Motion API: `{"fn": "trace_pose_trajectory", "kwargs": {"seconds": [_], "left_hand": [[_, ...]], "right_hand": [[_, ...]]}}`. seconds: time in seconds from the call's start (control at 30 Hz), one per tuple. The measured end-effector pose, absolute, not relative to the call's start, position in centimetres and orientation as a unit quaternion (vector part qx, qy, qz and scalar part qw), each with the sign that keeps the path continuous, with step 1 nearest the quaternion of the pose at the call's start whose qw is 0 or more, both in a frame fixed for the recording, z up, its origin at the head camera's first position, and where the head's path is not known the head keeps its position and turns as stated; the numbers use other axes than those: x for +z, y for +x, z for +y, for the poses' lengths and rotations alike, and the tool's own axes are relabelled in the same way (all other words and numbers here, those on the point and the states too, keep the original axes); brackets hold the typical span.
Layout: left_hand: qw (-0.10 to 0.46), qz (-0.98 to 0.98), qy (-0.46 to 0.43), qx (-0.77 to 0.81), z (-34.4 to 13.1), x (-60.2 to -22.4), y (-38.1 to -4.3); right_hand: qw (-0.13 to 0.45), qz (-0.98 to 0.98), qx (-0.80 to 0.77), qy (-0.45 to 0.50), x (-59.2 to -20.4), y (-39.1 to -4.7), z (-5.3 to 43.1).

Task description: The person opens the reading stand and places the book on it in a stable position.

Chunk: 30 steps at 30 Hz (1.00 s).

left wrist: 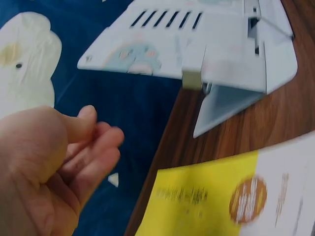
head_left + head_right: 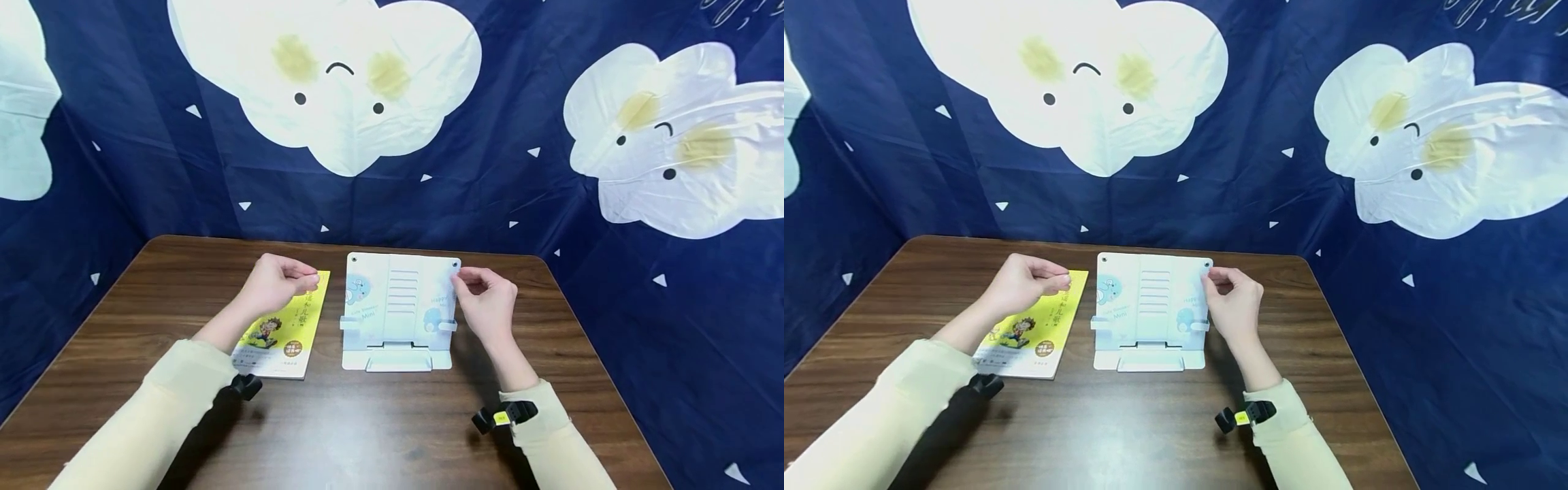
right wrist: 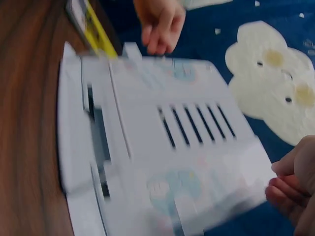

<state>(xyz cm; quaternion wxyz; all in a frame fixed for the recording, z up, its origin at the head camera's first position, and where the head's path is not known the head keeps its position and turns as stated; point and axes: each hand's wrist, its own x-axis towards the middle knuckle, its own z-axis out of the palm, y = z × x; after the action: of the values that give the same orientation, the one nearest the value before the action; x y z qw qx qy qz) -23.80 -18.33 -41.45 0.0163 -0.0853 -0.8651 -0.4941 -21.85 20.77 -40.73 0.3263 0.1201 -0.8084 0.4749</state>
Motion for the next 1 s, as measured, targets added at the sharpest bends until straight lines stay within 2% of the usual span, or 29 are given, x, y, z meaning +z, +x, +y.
{"fn": "trace_pose_trajectory", "kwargs": {"seconds": [0.07, 0.2, 0.4, 0.8, 1.0], "left_hand": [[0.013, -0.882, -0.066, -0.466, -19.6, -41.6, -23.7], [-0.006, -0.897, -0.017, -0.441, -22.3, -42.2, -23.4], [-0.003, -0.921, 0.055, -0.387, -25.9, -43.4, -22.5], [-0.012, -0.917, 0.161, -0.366, -29.2, -45.1, -21.3], [-0.032, -0.906, 0.19, -0.376, -29.2, -45.3, -21.2]], "right_hand": [[0.289, -0.799, 0.513, 0.12, -40.6, -21.3, 19.8], [0.169, -0.789, 0.579, 0.113, -40.8, -20.0, 17.5], [0.011, -0.789, 0.599, 0.133, -42.0, -17.8, 13.5], [-0.196, -0.756, 0.594, 0.194, -44.7, -14.9, 6.2], [-0.214, -0.76, 0.589, 0.173, -46.2, -14.8, 3.8]]}}
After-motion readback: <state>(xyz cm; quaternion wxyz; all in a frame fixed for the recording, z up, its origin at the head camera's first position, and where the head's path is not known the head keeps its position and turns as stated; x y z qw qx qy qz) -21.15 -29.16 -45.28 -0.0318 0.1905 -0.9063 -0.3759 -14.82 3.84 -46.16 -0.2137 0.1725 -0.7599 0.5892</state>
